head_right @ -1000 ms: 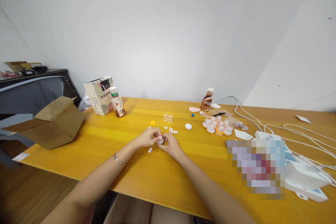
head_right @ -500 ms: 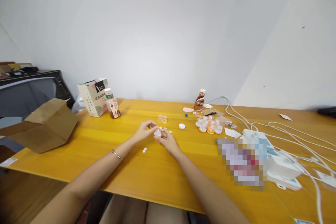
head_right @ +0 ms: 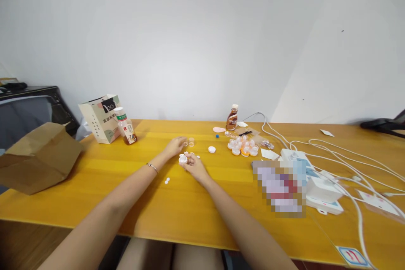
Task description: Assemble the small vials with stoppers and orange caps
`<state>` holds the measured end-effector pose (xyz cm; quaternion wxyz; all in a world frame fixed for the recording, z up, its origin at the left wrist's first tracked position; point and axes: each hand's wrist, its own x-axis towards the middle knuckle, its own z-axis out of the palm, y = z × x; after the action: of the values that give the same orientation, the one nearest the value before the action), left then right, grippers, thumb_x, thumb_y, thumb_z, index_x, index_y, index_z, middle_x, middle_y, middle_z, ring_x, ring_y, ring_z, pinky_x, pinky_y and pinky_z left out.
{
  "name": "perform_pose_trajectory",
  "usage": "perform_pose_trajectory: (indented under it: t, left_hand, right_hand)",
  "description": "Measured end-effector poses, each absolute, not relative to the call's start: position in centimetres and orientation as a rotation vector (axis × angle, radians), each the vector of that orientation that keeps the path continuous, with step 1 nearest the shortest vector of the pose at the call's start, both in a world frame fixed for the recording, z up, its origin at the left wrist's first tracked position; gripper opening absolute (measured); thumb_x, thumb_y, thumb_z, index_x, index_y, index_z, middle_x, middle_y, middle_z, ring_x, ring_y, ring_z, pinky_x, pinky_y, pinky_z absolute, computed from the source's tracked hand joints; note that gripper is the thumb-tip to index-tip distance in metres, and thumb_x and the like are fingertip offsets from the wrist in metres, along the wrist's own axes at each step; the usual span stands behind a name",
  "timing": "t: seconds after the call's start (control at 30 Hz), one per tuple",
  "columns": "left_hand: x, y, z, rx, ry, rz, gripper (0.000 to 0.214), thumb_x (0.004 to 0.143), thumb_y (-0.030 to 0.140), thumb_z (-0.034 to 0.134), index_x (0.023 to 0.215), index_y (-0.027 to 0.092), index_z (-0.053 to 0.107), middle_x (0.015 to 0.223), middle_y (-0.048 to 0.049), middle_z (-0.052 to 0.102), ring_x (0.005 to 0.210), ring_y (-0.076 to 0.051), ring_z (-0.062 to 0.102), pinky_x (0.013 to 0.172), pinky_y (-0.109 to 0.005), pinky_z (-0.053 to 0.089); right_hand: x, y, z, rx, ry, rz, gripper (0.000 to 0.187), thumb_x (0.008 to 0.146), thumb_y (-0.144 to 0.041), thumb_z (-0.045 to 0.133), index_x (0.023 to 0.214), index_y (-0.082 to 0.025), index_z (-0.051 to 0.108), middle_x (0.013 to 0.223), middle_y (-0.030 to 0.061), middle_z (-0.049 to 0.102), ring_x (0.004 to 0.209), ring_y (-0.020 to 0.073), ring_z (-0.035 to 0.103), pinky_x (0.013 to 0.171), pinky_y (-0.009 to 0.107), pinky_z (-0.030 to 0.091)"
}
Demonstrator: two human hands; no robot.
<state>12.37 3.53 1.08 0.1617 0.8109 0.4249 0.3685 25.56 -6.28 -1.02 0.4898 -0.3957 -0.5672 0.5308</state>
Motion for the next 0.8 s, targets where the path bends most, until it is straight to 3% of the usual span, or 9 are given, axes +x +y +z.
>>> perform_pose_trajectory:
  t: [0.17,0.37,0.5,0.8]
  left_hand:
    - [11.5,2.8,1.1,2.266,1.335,1.101,0.014,0.071,0.018,0.054,0.084,0.016,0.060,0.089,-0.0083,0.059,0.089,-0.021,0.053,0.086,-0.035,0.038]
    - [11.1,1.0,1.6,2.118,1.382,1.319,0.031,0.072,0.020,0.055,0.103,0.016,0.054,0.096,-0.0081,0.055,0.088,-0.018,0.053,0.082,-0.032,0.041]
    - [10.5,-1.4,1.6,1.812,1.200,1.442,0.024,0.073,0.028,0.056,0.093,0.015,0.056,0.096,-0.0083,0.058,0.085,-0.015,0.056,0.079,-0.028,0.044]
    - [9.5,-3.9,0.6,1.637,1.032,1.414,0.033,0.074,0.036,0.056,0.099,0.015,0.052,0.097,-0.0086,0.061,0.085,-0.014,0.059,0.082,-0.029,0.044]
  right_hand:
    - [25.6,-6.4,-0.9,-0.963,-1.374,1.287,0.036,0.055,-0.031,0.069,0.084,-0.020,0.052,0.066,-0.0030,0.059,0.053,0.0082,0.049,0.053,0.023,0.040]
    - [25.6,-6.5,-0.6,-0.975,-1.358,1.296,0.033,0.056,-0.029,0.068,0.085,-0.018,0.057,0.071,-0.0008,0.061,0.057,0.0090,0.051,0.053,0.022,0.039]
    - [25.6,-6.5,-0.5,-1.001,-1.352,1.281,0.033,0.058,-0.031,0.067,0.088,-0.018,0.060,0.072,0.0001,0.062,0.058,0.0097,0.052,0.055,0.023,0.040]
    - [25.8,-6.8,-0.3,-1.033,-1.432,1.237,0.033,0.062,-0.035,0.064,0.089,-0.018,0.061,0.077,0.0021,0.065,0.063,0.0124,0.056,0.059,0.025,0.043]
